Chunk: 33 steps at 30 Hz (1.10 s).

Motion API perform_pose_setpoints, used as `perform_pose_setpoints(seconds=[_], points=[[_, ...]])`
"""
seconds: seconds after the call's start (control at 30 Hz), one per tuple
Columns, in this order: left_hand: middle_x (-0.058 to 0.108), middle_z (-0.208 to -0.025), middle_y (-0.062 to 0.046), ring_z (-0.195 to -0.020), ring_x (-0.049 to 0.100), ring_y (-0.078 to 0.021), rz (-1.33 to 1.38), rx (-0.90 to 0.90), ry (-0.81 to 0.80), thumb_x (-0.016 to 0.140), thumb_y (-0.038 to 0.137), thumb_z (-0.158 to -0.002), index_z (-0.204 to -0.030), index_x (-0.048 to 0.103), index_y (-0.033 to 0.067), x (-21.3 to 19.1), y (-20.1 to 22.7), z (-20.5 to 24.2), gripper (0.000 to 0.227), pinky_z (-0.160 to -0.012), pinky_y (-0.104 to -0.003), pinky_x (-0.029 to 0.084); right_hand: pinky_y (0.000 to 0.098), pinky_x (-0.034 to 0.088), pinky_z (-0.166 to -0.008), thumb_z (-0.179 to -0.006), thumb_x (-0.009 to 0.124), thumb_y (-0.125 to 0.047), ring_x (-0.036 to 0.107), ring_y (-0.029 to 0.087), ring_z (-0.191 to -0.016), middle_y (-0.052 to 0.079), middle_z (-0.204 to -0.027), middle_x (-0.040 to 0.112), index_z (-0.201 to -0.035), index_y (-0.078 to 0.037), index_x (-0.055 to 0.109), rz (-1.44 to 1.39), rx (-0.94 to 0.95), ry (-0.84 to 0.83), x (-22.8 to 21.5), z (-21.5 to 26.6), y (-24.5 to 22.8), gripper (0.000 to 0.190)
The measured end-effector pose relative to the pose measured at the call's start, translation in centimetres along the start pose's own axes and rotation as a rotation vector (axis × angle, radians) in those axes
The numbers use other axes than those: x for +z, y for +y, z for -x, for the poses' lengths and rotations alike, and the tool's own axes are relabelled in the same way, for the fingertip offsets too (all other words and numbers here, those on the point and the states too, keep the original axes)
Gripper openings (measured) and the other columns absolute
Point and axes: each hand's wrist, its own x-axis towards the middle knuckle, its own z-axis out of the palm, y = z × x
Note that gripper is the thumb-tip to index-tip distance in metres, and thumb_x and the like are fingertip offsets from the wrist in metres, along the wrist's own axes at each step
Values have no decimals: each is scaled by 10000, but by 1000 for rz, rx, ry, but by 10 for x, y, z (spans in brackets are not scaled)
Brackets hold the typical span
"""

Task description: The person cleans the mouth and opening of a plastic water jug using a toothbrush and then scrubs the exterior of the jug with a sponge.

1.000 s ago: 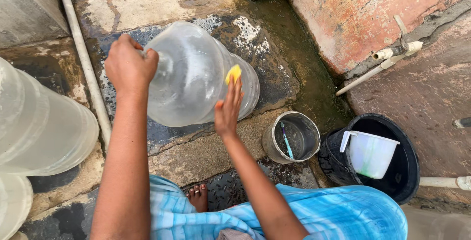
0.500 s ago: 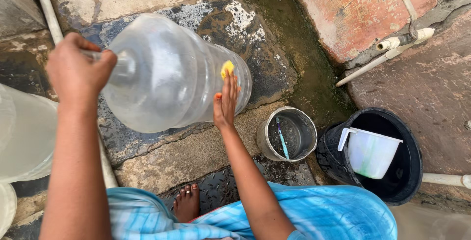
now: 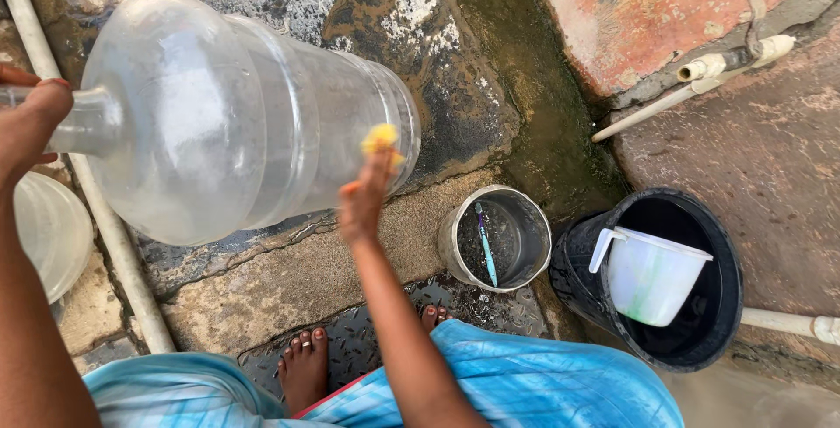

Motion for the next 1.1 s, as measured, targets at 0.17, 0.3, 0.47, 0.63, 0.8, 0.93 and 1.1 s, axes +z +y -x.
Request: perform_pose_setpoints(seconds=[0.17, 0.3, 0.47, 0.63, 0.8, 0.93, 1.1], points=[[644, -1110, -140, -917, 649, -273, -51, -1, 46, 623, 301, -967, -1231, 585, 91, -4, 0, 4, 339, -732, -443, 553, 571, -66, -1231, -860, 1, -854, -68, 358, -1572, 138, -1715, -19, -1633, -84, 108, -134, 313, 14, -29, -22, 68, 1096], [616, -1181, -117, -996, 621, -277, -121, 80, 148, 568, 301, -978, -1263, 551, 122, 15, -1, 28, 337, -803, -451, 529, 541, 14, -1333, -950, -37, -821, 15, 337, -1631, 133, -1748, 70, -1639, -75, 112, -235, 116, 33, -7, -11, 17, 1027], [581, -1269, -88, -1094, 587, -283, -339, 138, 70, 499, 301, -991, -1302, 509, 159, 93, -39, 162, 342, -891, -460, 500, 569, -30, -1288, -938, -100, -784, -15, 367, -1608, 162, -1734, 26, -1640, -94, 80, -105, 233, 59, 4, -14, 4, 1001], [545, -1358, -59, -1193, 552, -288, -689, 54, -457, 430, 302, -1005, -1341, 467, 197, 183, -76, 358, 354, -979, -470, 471, 561, 41, -1241, -824, -16, -875, 37, 350, -1574, 141, -1710, 17, -1626, -154, 92, -378, 670, 58, -17, -39, 96, 1083], [510, -1446, -30, -1291, 517, -294, -834, 35, -634, 361, 302, -1018, -1380, 424, 235, 218, -105, 434, 374, -1067, -479, 442, 575, 165, -1226, -747, 91, -1039, 222, 414, -1529, 254, -1687, 193, -1565, 21, 233, -1253, 1180, -156, -9, -26, 187, 1347], [514, -1435, -34, -1287, 514, -299, -812, 33, -608, 349, 307, -1019, -1371, 433, 231, 223, -116, 444, 370, -1076, -487, 434, 571, 189, -1205, -746, 153, -986, 252, 367, -1518, 216, -1659, 257, -1548, 13, 304, -1144, 1086, 69, -6, -11, 178, 1290], [532, -1397, -40, -1263, 529, -293, -823, 10, -635, 348, 304, -1027, -1360, 436, 230, 219, -106, 440, 352, -1066, -480, 445, 576, 269, -1219, -891, 182, -846, 299, 366, -1514, 223, -1627, 280, -1571, -55, 274, -592, 641, 443, -23, -9, 80, 1047]])
